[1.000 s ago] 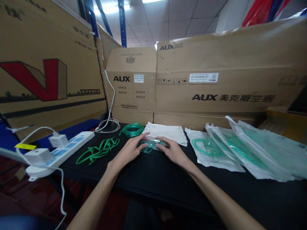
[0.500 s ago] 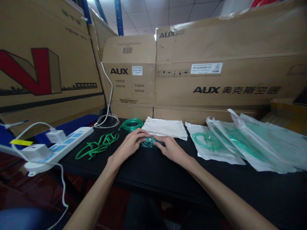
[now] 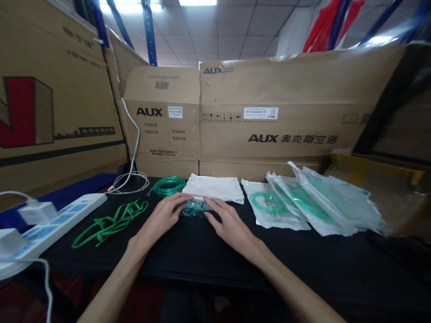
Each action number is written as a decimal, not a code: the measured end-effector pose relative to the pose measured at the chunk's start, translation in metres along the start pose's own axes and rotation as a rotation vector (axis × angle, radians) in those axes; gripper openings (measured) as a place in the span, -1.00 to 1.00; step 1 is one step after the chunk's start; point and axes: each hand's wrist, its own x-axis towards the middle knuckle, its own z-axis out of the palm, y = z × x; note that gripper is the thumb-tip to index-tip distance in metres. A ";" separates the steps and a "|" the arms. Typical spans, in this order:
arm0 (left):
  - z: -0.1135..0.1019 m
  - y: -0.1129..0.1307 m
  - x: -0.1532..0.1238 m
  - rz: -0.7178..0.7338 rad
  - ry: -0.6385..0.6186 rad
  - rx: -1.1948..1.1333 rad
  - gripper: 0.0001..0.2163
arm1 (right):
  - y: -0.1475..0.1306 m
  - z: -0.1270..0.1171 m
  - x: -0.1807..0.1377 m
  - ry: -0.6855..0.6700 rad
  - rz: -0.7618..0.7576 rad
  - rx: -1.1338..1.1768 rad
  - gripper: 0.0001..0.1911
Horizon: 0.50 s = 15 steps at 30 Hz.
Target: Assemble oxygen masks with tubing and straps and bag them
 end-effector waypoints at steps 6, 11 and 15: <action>0.012 0.059 0.007 -0.232 0.218 -0.293 -0.75 | 0.009 -0.061 -0.071 0.085 -0.018 -0.177 -0.59; 0.089 0.116 0.039 -0.550 -0.146 -0.942 -0.62 | 0.060 -0.102 -0.093 0.325 0.103 -0.280 -0.66; 0.147 0.142 0.075 -0.625 -0.250 -1.138 -0.63 | 0.082 -0.104 -0.094 0.396 0.152 -0.282 -0.66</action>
